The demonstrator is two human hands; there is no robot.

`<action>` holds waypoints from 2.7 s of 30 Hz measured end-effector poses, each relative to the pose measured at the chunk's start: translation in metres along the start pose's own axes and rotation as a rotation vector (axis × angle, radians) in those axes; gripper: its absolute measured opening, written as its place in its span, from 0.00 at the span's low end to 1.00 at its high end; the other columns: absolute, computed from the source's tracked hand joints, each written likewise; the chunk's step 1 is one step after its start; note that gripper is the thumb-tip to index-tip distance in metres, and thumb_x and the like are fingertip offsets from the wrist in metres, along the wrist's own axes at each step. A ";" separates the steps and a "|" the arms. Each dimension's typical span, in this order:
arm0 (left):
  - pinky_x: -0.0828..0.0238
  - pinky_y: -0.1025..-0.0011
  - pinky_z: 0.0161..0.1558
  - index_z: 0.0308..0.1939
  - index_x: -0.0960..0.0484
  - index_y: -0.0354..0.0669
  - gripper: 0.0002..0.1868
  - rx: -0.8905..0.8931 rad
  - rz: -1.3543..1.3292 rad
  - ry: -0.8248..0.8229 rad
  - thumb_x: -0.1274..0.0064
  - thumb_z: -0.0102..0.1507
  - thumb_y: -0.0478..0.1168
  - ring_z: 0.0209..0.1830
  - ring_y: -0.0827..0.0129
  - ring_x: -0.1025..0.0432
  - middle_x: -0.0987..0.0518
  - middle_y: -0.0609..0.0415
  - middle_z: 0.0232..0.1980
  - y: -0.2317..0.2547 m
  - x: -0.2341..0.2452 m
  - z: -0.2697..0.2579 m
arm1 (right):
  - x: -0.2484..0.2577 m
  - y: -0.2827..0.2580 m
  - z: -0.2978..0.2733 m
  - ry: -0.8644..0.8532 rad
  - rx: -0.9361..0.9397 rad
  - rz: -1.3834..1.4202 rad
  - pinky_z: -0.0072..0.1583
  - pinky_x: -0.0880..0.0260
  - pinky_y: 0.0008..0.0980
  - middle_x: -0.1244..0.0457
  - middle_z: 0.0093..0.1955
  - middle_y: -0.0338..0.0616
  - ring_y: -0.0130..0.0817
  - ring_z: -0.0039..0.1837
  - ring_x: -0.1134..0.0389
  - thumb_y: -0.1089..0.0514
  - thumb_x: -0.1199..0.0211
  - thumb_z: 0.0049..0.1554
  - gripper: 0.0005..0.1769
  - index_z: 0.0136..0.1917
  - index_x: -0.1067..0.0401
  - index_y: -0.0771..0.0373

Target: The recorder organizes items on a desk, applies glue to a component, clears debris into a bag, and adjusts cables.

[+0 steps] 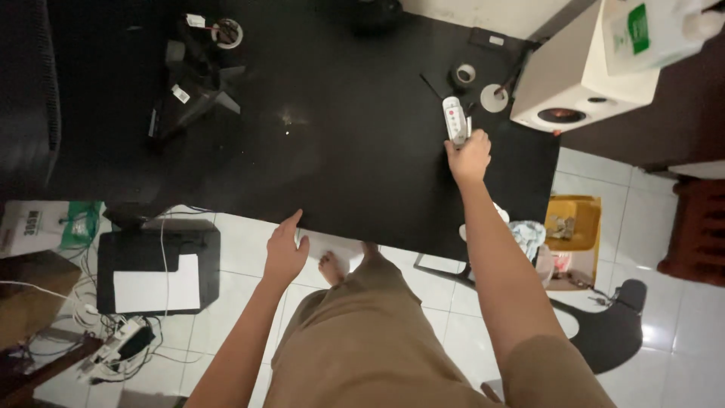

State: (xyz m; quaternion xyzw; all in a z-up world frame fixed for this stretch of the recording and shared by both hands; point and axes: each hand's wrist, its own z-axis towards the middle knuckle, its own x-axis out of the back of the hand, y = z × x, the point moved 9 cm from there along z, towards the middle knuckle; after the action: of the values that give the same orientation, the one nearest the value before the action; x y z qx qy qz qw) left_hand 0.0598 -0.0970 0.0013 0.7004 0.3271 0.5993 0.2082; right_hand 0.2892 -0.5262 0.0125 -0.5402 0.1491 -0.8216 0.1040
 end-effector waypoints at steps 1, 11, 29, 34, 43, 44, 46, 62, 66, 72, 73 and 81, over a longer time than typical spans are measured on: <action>0.36 0.52 0.66 0.72 0.32 0.44 0.33 -0.005 0.004 -0.004 0.46 0.60 0.38 0.66 0.44 0.33 0.27 0.39 0.67 0.001 0.006 -0.006 | -0.011 0.009 -0.005 0.003 -0.007 0.000 0.49 0.35 0.55 0.38 0.49 0.60 0.63 0.53 0.36 0.53 0.24 0.46 0.29 0.50 0.37 0.69; 0.38 0.54 0.67 0.71 0.32 0.39 0.31 -0.054 -0.038 -0.059 0.48 0.62 0.36 0.68 0.44 0.34 0.27 0.38 0.68 -0.023 0.033 -0.041 | 0.010 0.033 -0.076 -0.015 -0.161 -0.058 0.56 0.34 0.54 0.37 0.51 0.58 0.60 0.55 0.35 0.59 0.30 0.52 0.18 0.49 0.36 0.67; 0.35 0.55 0.66 0.71 0.30 0.42 0.30 -0.401 -0.087 -0.360 0.47 0.63 0.37 0.66 0.44 0.31 0.25 0.39 0.66 0.185 -0.091 0.038 | 0.114 0.169 -0.171 -0.117 -0.671 0.083 0.57 0.37 0.61 0.35 0.53 0.73 0.71 0.56 0.35 0.49 0.51 0.65 0.23 0.61 0.34 0.71; 0.34 0.52 0.65 0.72 0.32 0.46 0.35 -0.458 0.025 -0.476 0.40 0.61 0.43 0.66 0.44 0.31 0.27 0.38 0.67 0.265 -0.165 0.055 | 0.155 0.208 -0.160 0.004 -0.539 -0.108 0.60 0.36 0.60 0.34 0.52 0.68 0.69 0.57 0.34 0.49 0.44 0.67 0.19 0.51 0.32 0.69; 0.33 0.50 0.63 0.69 0.28 0.55 0.42 -0.517 0.154 -0.388 0.30 0.51 0.44 0.70 0.34 0.41 0.42 0.31 0.76 0.288 -0.250 0.078 | 0.161 0.182 -0.181 -0.029 -0.345 -0.043 0.58 0.35 0.55 0.36 0.48 0.67 0.65 0.54 0.34 0.46 0.24 0.47 0.31 0.49 0.32 0.73; 0.33 0.51 0.63 0.69 0.28 0.55 0.42 -0.532 0.178 -0.418 0.29 0.50 0.44 0.71 0.34 0.42 0.43 0.30 0.76 0.291 -0.255 0.074 | 0.163 0.188 -0.182 -0.106 -0.422 -0.072 0.58 0.34 0.54 0.35 0.49 0.67 0.65 0.55 0.34 0.46 0.24 0.46 0.31 0.48 0.32 0.72; 0.33 0.51 0.62 0.68 0.27 0.54 0.43 -0.556 0.203 -0.448 0.28 0.49 0.43 0.72 0.34 0.43 0.43 0.29 0.75 0.294 -0.265 0.070 | 0.165 0.199 -0.187 -0.175 -0.504 -0.100 0.59 0.34 0.54 0.35 0.50 0.67 0.64 0.56 0.33 0.46 0.24 0.45 0.30 0.47 0.31 0.72; 0.60 0.38 0.72 0.72 0.34 0.56 0.44 -0.694 0.236 -0.523 0.32 0.54 0.50 0.78 0.48 0.52 0.43 0.43 0.77 0.327 -0.300 0.049 | 0.108 0.222 -0.171 -0.255 -0.637 -0.027 0.51 0.30 0.55 0.33 0.45 0.63 0.62 0.49 0.29 0.52 0.43 0.60 0.15 0.47 0.28 0.67; 0.56 0.41 0.76 0.71 0.31 0.53 0.39 -0.813 0.239 -0.494 0.35 0.57 0.45 0.78 0.52 0.47 0.37 0.48 0.76 0.314 -0.312 0.037 | 0.078 0.234 -0.180 -0.480 -0.302 -0.447 0.46 0.29 0.59 0.32 0.45 0.65 0.63 0.45 0.29 0.56 0.52 0.64 0.17 0.48 0.26 0.70; 0.54 0.44 0.72 0.69 0.28 0.50 0.37 -0.901 0.251 -0.604 0.37 0.54 0.41 0.74 0.50 0.45 0.36 0.48 0.73 0.305 -0.313 0.017 | 0.033 0.205 -0.188 -0.546 -0.337 -0.266 0.47 0.26 0.52 0.32 0.41 0.62 0.60 0.45 0.28 0.54 0.44 0.57 0.15 0.38 0.22 0.65; 0.54 0.44 0.72 0.69 0.28 0.50 0.37 -0.898 0.253 -0.603 0.37 0.54 0.41 0.74 0.50 0.45 0.36 0.48 0.73 0.299 -0.315 0.016 | 0.035 0.186 -0.178 -0.547 -0.335 -0.264 0.47 0.26 0.52 0.32 0.41 0.62 0.60 0.45 0.28 0.54 0.44 0.57 0.15 0.38 0.22 0.65; 0.46 0.46 0.71 0.68 0.29 0.38 0.25 -0.904 0.049 -0.608 0.46 0.69 0.43 0.71 0.48 0.38 0.27 0.38 0.68 0.244 -0.350 0.016 | 0.036 0.051 -0.110 -0.536 -0.664 0.180 0.55 0.32 0.57 0.32 0.46 0.68 0.65 0.52 0.30 0.54 0.44 0.56 0.16 0.46 0.23 0.69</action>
State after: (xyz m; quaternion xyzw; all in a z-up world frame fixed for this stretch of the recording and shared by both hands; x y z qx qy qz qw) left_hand 0.1026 -0.5138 -0.0812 0.6902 -0.0547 0.4551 0.5599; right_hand 0.1742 -0.5713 -0.0157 -0.7233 0.4195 -0.5476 0.0311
